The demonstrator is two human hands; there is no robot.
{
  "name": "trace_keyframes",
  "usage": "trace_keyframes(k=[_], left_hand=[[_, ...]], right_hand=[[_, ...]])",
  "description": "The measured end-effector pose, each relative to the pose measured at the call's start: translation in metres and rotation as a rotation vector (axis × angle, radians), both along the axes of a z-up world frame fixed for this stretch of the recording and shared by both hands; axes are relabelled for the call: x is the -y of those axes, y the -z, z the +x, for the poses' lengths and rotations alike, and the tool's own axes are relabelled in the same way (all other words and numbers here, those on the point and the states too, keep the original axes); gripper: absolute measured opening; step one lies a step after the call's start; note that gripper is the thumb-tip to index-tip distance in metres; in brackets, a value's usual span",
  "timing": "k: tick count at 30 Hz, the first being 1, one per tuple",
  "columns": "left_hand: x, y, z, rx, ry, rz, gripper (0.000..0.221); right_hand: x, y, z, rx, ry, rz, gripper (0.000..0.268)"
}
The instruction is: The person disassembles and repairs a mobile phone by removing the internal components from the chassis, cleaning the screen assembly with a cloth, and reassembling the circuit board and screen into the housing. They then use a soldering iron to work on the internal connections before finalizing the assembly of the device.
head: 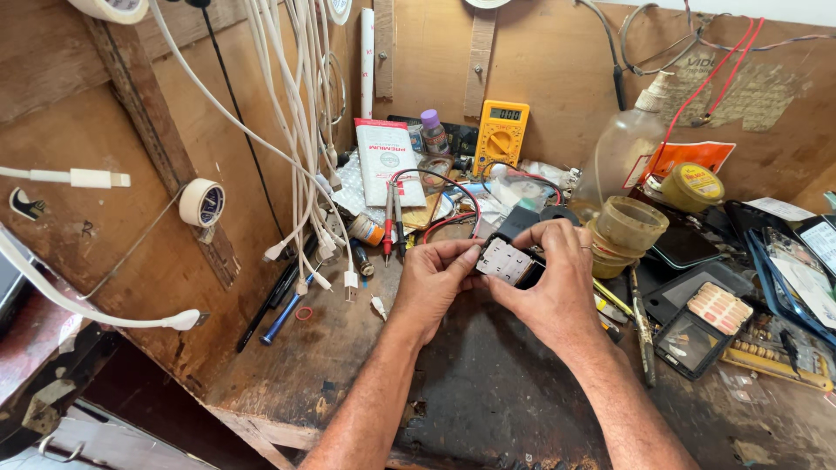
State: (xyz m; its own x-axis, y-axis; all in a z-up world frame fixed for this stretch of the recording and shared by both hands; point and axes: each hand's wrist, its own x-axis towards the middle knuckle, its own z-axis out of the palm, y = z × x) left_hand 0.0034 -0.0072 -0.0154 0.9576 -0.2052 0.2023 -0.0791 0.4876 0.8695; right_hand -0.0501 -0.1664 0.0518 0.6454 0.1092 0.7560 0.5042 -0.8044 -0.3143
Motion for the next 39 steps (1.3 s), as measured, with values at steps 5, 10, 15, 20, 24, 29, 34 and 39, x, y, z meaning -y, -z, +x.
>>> trace_keyframes(k=[5,10,15,20,24,29,34,39], left_hand=[[0.002,0.002,0.001,0.034,-0.087,0.112,0.023],[-0.001,-0.003,0.002,-0.009,-0.122,-0.003,0.027],[-0.007,-0.016,-0.005,-0.081,-0.094,-0.147,0.038],[-0.006,-0.022,-0.011,-0.069,-0.035,-0.093,0.038],[-0.001,-0.018,-0.011,-0.076,-0.046,0.010,0.035],[0.013,-0.027,-0.022,0.330,-0.351,0.439,0.044],[0.019,-0.046,-0.056,0.875,-0.463,0.841,0.072],[0.024,-0.042,-0.052,0.638,-0.375,0.738,0.070]], right_hand=[[0.015,-0.002,-0.012,0.074,0.003,0.129,0.051],[0.031,0.008,-0.012,-0.001,0.086,0.457,0.022],[0.031,0.019,-0.009,-0.050,-0.088,0.556,0.025],[0.030,0.016,-0.002,-0.337,-0.216,0.767,0.039],[0.030,0.018,-0.001,-0.315,-0.316,0.908,0.037],[0.036,0.015,-0.002,-0.283,-0.301,0.988,0.033],[0.033,0.015,-0.004,-0.390,-0.261,1.026,0.028],[0.036,0.016,-0.001,-0.451,-0.460,1.165,0.030]])
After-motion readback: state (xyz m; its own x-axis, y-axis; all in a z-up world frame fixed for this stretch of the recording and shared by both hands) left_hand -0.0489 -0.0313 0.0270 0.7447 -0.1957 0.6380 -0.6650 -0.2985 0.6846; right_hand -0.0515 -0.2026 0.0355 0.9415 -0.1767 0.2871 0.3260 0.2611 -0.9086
